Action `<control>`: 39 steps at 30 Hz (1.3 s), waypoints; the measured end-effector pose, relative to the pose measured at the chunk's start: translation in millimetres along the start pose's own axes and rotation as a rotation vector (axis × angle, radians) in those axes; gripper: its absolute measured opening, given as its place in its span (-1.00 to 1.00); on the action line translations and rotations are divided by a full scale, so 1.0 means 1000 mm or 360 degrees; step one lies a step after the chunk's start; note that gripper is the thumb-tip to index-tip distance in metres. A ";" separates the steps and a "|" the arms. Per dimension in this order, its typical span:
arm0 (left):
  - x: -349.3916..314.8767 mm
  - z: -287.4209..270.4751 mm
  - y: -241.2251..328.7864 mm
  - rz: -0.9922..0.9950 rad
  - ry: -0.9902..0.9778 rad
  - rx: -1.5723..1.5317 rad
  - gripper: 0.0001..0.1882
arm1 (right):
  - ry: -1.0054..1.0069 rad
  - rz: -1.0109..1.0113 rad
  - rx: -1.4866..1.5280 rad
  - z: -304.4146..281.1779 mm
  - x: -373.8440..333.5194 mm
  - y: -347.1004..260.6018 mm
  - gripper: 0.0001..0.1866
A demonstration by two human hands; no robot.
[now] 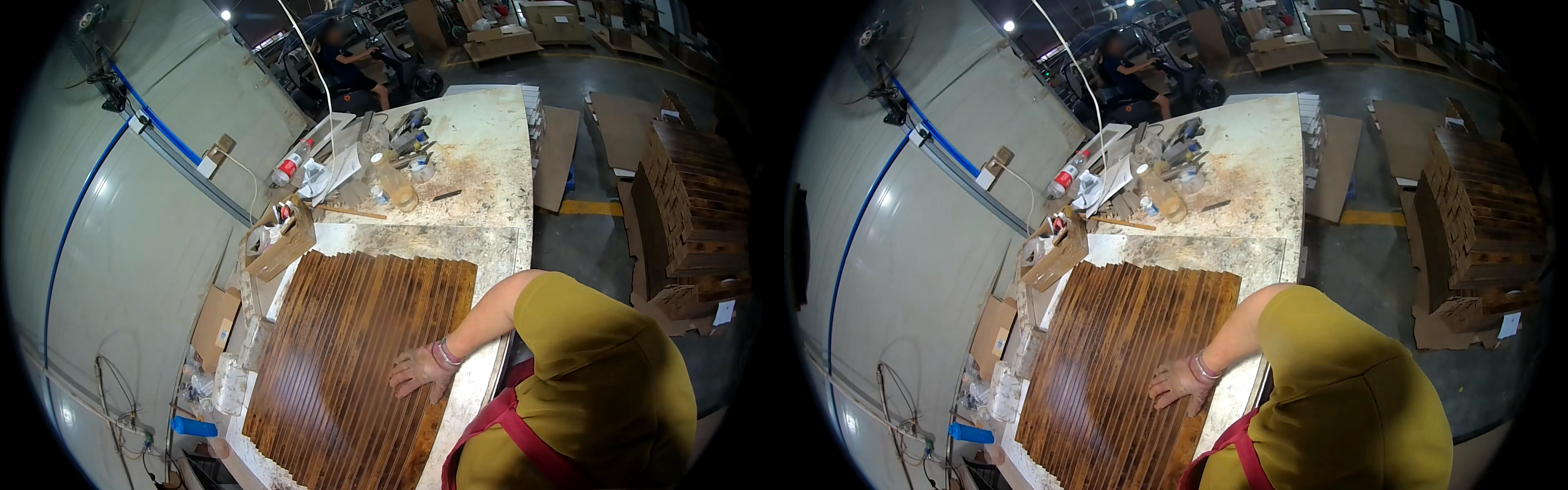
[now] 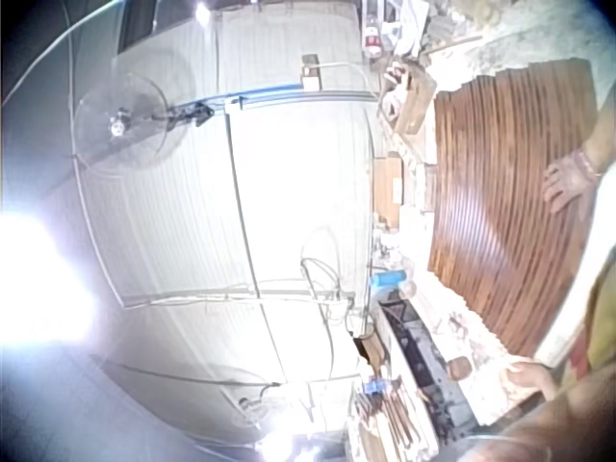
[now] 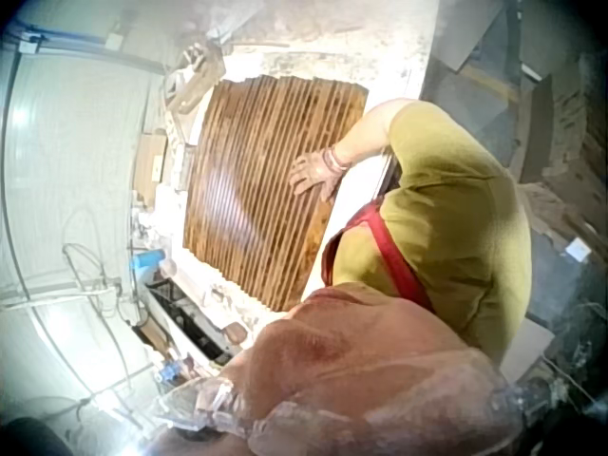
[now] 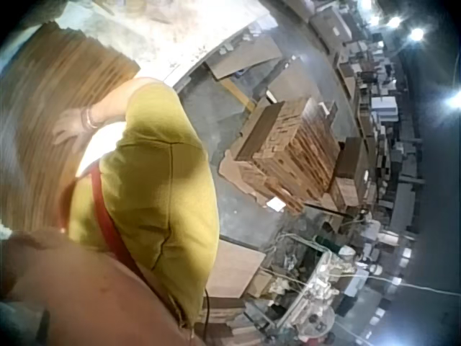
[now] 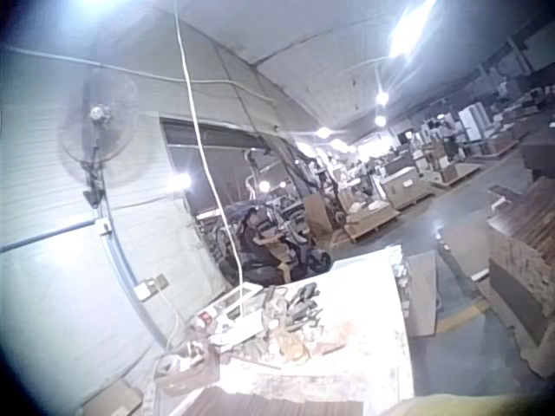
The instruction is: The person applies a liquid finish to a panel of wood slats using a cloth and then rubs the surface with a small wooden block.
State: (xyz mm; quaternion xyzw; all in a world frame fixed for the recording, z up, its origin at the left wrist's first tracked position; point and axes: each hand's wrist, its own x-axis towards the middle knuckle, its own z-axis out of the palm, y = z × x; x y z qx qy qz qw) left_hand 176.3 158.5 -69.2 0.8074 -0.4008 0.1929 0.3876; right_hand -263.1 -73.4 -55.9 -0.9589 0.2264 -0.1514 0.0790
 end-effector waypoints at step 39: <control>0.119 0.003 -0.012 0.0275 -0.0792 0.0043 -0.71 | -0.0494 0.0007 -0.0172 -0.036 0.037 -0.016 -0.08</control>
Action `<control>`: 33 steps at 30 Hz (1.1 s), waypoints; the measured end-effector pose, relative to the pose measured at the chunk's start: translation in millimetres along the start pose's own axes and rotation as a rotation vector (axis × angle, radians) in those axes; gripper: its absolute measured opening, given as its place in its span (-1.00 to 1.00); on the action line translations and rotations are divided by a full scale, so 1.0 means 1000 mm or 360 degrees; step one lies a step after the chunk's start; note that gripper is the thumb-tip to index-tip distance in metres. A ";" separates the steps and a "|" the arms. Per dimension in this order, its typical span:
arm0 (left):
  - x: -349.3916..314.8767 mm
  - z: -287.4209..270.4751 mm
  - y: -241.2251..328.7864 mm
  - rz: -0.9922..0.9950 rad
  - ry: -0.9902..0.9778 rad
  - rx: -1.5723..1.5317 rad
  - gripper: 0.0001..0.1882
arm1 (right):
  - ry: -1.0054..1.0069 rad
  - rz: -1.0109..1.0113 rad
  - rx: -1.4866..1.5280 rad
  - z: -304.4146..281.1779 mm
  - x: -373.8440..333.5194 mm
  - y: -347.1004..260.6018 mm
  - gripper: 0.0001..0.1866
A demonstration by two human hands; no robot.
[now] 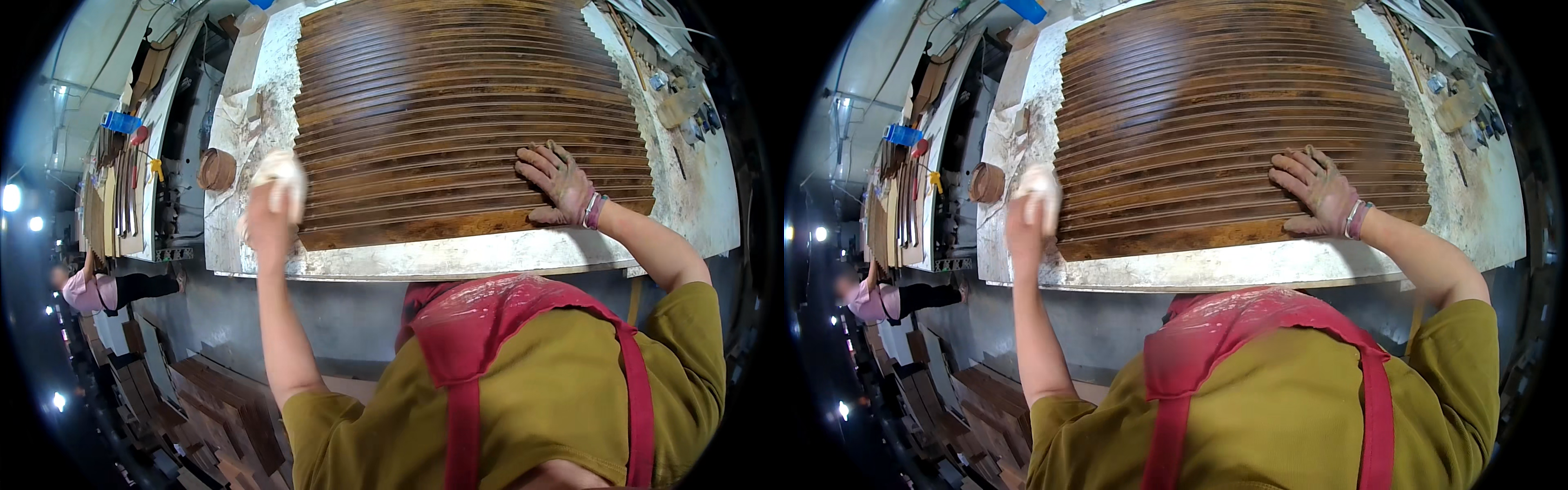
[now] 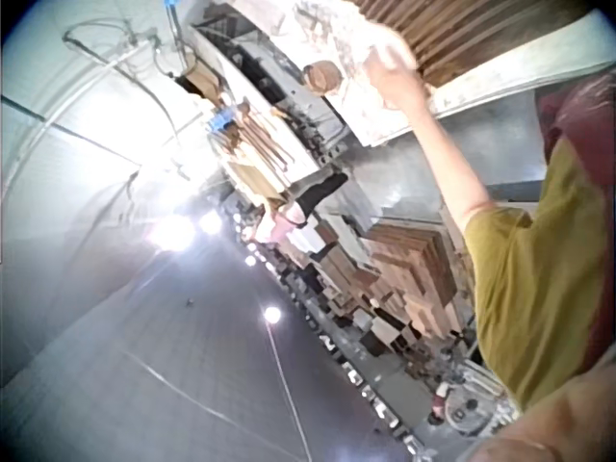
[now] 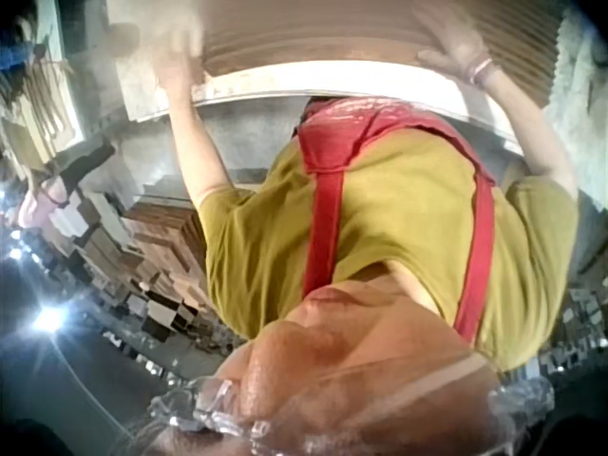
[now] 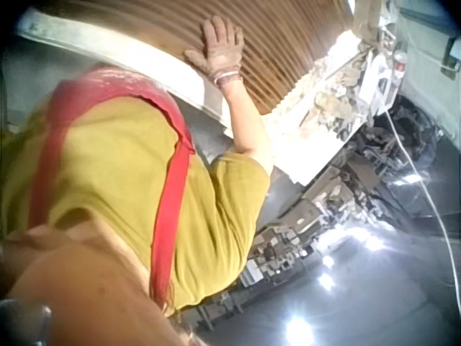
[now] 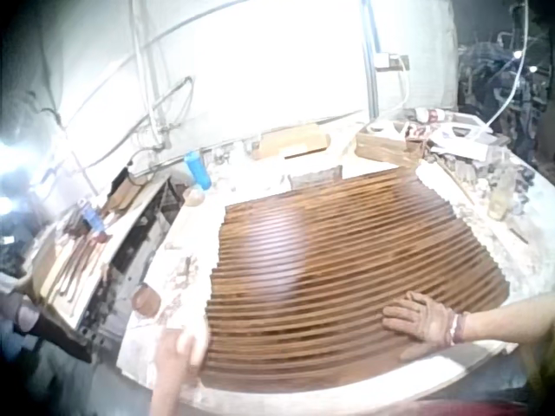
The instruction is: The person applies a liquid finish to a panel of wood slats using a cloth and then rubs the surface with a small wooden block.
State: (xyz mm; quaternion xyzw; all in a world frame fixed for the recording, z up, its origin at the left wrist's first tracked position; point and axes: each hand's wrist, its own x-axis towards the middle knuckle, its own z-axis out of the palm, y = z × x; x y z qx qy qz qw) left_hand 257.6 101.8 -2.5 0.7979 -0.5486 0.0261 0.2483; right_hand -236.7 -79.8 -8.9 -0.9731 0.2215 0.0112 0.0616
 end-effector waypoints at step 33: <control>0.000 -0.039 -0.028 0.0005 -0.0424 0.0595 -0.82 | -0.0062 0.0035 0.0064 0.001 0.003 -0.002 -0.01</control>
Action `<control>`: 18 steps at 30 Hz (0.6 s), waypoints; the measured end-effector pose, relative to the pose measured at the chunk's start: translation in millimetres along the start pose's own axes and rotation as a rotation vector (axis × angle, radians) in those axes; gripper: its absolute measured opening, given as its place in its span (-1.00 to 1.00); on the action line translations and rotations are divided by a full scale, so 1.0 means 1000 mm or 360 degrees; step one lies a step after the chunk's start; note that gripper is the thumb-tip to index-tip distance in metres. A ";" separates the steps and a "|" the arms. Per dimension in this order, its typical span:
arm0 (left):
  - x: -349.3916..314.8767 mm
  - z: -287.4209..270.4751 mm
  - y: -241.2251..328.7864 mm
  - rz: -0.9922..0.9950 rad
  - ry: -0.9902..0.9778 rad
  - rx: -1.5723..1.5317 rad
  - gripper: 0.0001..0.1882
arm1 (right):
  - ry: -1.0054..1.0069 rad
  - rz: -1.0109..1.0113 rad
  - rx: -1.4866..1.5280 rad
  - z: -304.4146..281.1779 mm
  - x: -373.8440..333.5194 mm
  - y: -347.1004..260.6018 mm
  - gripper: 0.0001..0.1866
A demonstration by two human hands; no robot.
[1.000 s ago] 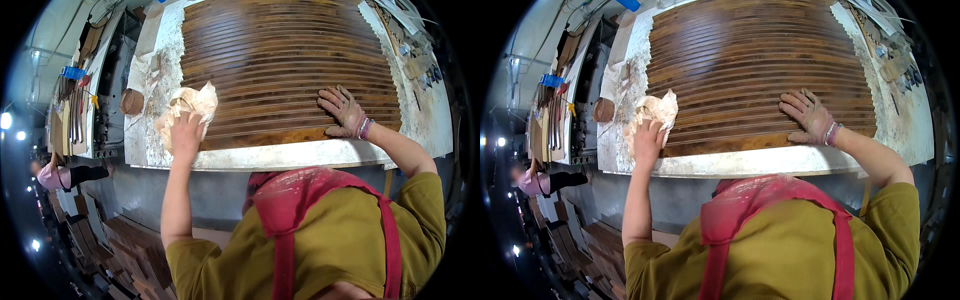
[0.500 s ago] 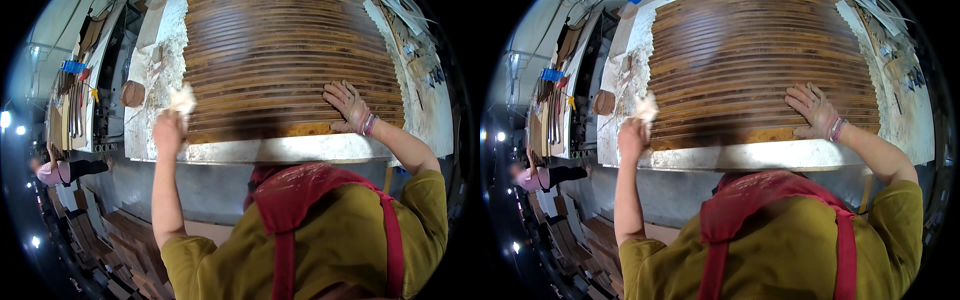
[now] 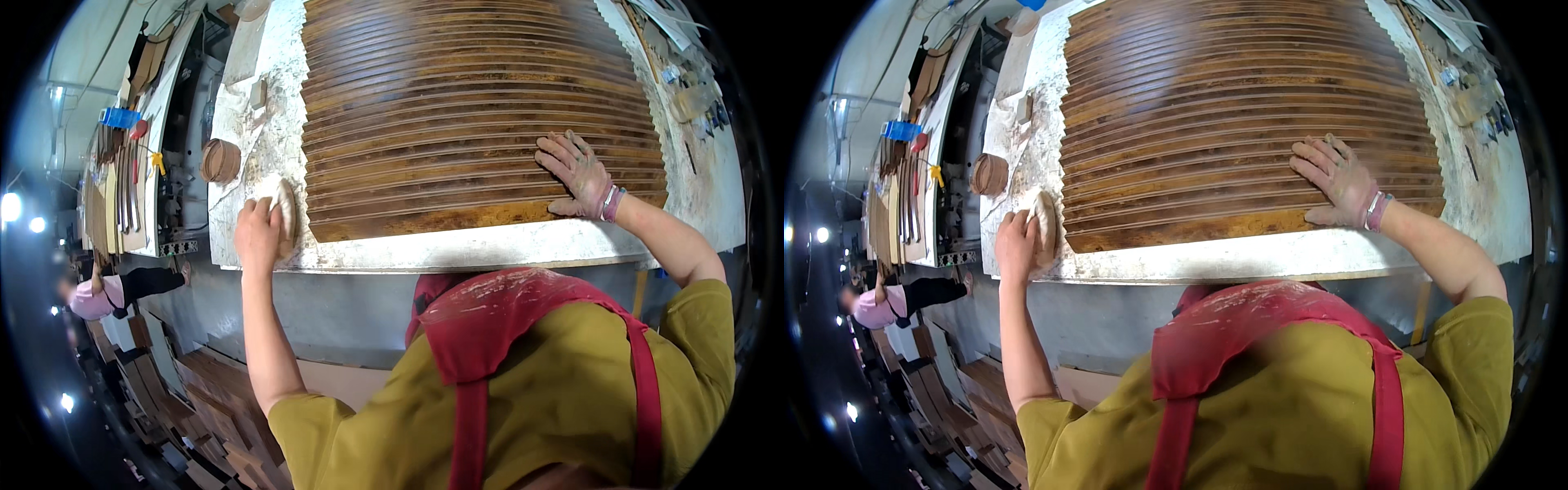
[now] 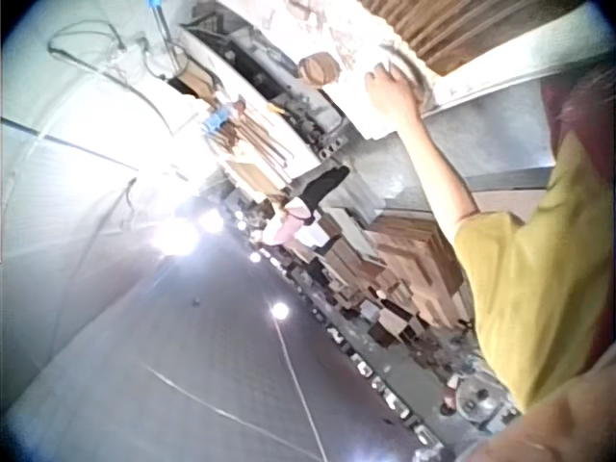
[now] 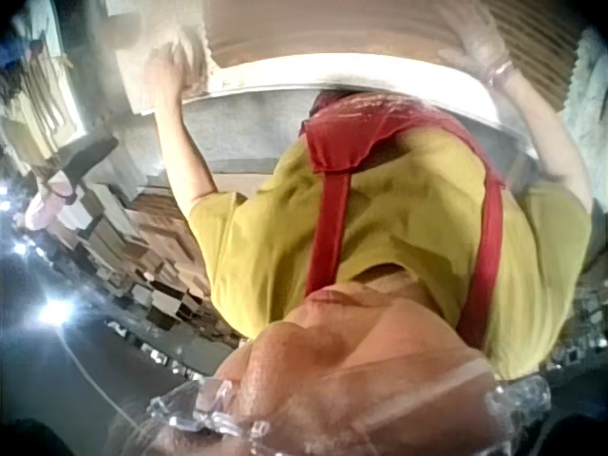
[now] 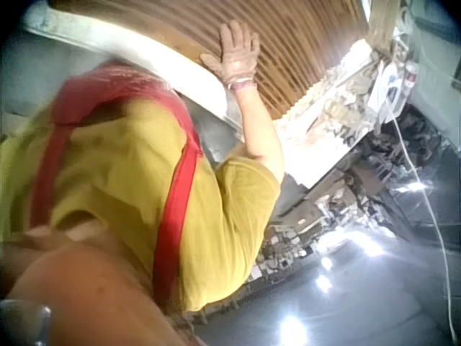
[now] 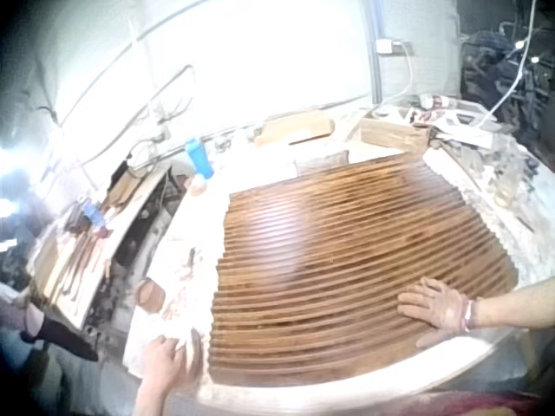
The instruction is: The person applies a liquid finish to a panel of wood slats using a cloth and then rubs the surface with a small wooden block.
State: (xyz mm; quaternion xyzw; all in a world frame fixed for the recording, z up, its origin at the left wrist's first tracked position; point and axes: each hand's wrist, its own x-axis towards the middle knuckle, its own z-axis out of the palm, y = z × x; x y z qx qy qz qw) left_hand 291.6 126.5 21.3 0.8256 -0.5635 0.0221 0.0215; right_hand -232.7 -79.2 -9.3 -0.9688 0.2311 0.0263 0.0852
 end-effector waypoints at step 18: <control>0.033 0.022 -0.004 0.0090 -0.0017 0.0242 -0.68 | 0.0023 -0.0033 -0.0021 0.001 -0.002 0.006 -0.03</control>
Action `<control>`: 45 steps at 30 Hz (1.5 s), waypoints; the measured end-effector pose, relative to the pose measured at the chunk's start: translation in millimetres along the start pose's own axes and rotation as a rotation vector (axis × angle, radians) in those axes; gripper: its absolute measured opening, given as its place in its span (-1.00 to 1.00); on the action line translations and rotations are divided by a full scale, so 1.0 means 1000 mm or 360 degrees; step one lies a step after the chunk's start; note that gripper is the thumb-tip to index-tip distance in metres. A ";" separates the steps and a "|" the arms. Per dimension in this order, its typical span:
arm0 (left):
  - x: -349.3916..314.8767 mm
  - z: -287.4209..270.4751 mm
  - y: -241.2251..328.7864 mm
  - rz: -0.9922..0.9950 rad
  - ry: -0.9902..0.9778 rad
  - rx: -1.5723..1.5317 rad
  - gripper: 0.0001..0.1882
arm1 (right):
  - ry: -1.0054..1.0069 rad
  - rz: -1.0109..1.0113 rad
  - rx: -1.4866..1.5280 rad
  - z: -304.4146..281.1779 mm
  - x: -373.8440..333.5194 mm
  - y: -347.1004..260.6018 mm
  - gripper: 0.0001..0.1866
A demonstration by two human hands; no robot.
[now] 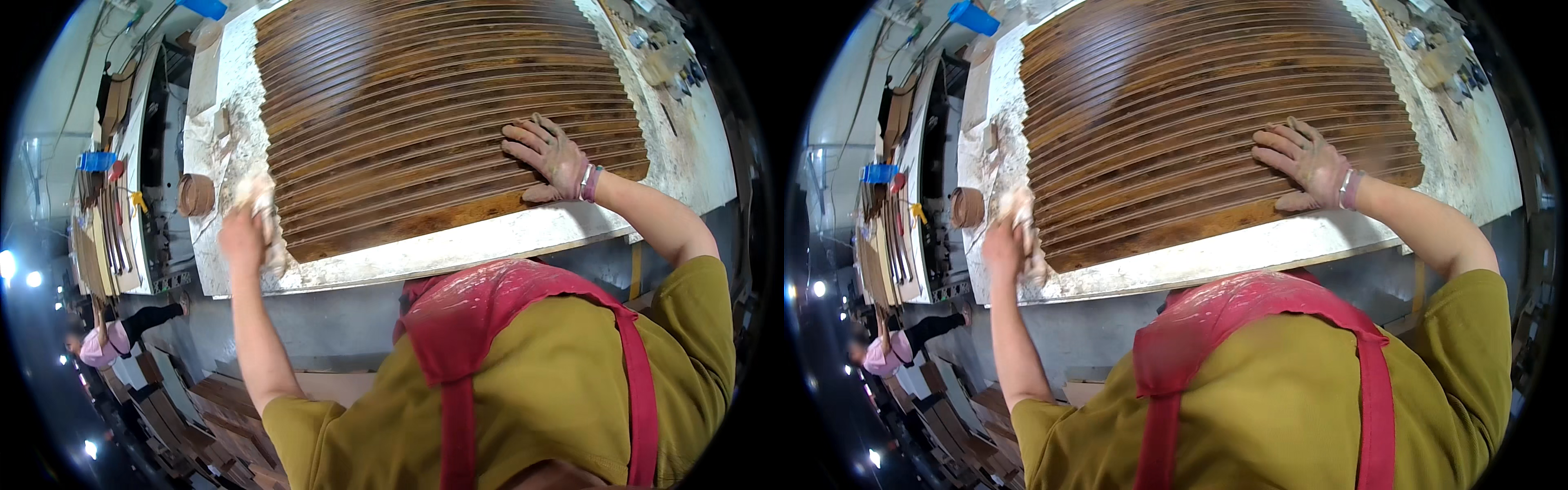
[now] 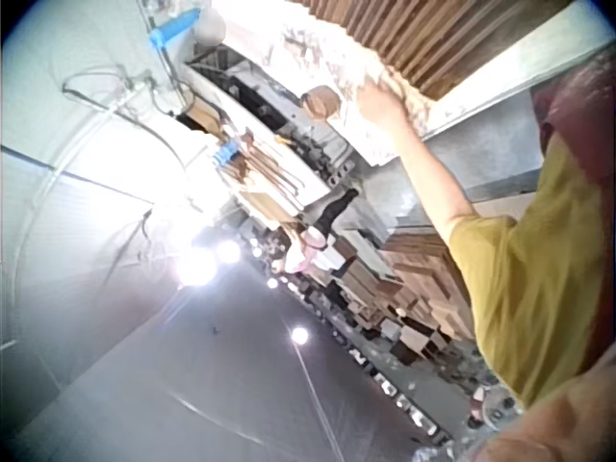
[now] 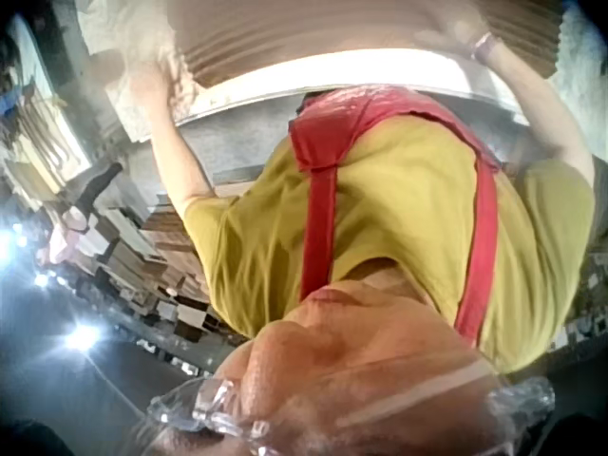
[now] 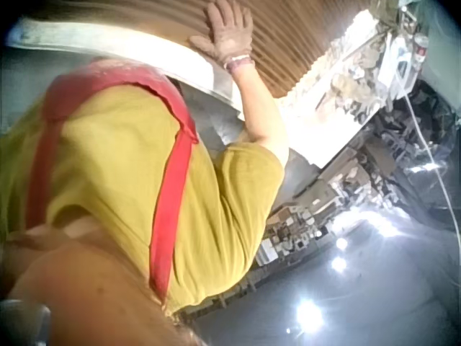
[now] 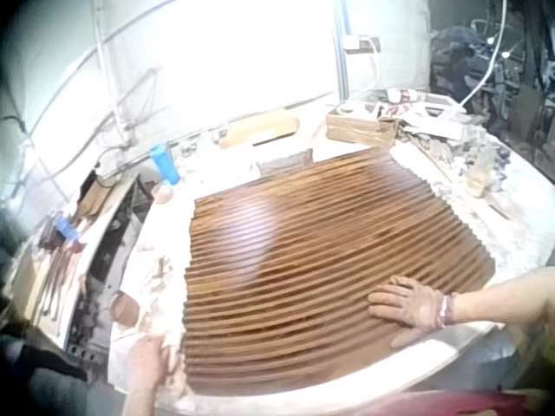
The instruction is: The person applies a liquid finish to a panel of wood slats using a cloth and then rubs the surface with a small wooden block.
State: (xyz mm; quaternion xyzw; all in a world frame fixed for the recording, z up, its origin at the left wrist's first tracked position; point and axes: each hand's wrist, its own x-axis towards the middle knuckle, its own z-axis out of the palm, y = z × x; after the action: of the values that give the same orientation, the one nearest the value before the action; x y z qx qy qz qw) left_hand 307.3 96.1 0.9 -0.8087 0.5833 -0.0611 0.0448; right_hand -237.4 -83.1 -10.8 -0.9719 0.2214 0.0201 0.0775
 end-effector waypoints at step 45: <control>0.041 0.017 0.113 0.0112 0.0164 -0.0392 -0.63 | 0.0099 0.0038 0.0033 0.009 -0.011 0.008 -0.06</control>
State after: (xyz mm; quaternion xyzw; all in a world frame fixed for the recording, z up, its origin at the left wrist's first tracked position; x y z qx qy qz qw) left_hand 216.5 21.8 -30.4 -0.7829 0.6159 -0.0291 -0.0827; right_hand -250.7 -83.8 -20.3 -0.9685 0.2356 -0.0114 0.0803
